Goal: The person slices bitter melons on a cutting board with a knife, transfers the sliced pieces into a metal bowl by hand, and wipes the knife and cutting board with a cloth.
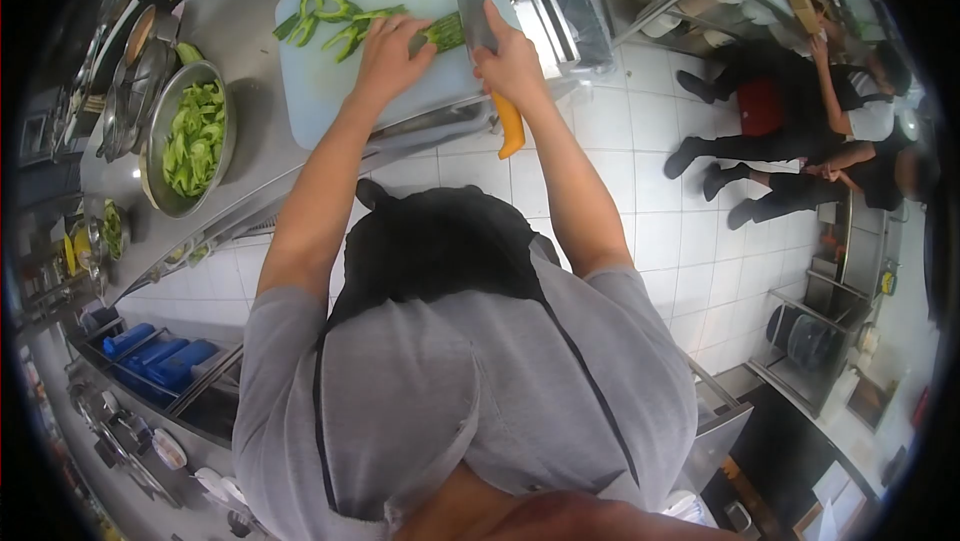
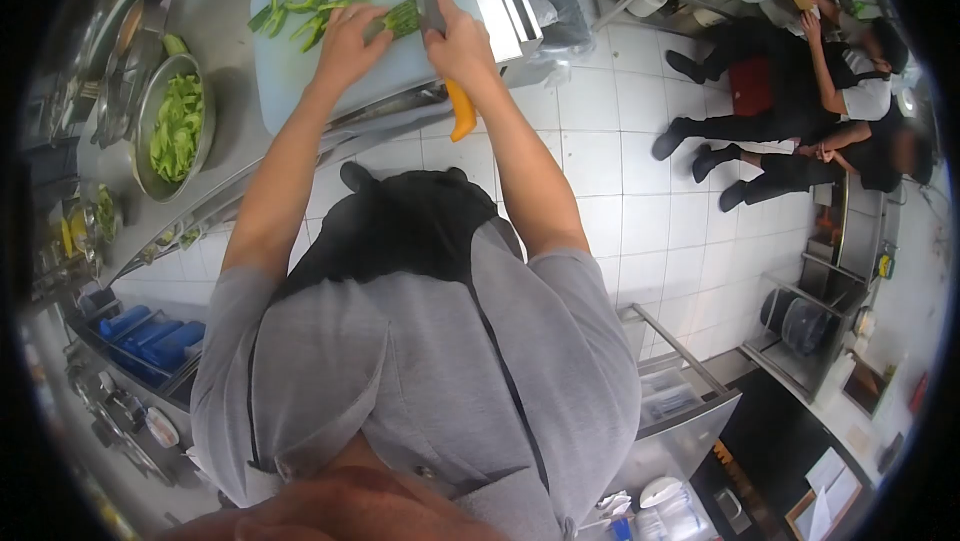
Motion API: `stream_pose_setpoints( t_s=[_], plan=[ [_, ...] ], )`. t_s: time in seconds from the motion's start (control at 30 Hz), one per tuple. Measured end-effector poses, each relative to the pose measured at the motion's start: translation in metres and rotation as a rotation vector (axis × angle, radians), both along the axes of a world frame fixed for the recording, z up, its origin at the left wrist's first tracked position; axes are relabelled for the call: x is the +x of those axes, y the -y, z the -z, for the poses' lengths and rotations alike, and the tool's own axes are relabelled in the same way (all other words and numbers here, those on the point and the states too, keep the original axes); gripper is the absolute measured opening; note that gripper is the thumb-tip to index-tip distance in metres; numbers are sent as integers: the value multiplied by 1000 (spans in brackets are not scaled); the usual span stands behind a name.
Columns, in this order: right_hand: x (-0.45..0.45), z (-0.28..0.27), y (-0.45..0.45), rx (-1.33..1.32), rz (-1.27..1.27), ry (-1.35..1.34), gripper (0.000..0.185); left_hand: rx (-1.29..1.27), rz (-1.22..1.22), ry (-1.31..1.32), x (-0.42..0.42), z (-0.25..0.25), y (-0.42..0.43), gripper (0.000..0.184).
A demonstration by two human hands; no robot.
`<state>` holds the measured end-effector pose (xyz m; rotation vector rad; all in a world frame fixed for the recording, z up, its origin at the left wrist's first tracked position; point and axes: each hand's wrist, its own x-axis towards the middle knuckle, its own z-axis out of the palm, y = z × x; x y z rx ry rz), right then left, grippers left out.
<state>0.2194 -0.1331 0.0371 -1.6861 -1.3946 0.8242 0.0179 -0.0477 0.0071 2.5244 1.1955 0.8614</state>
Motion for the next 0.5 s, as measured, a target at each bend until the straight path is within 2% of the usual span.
stream_pose_setpoints(
  t_s=[0.23,0.5],
  plan=[
    [-8,-13,0,-128,13,-55,73,-66,18,120,-3,4,-4,30],
    [-21,-15,17,-186,-8,-97,70,-65,-13,111,-1,2,-3,30]
  ],
)
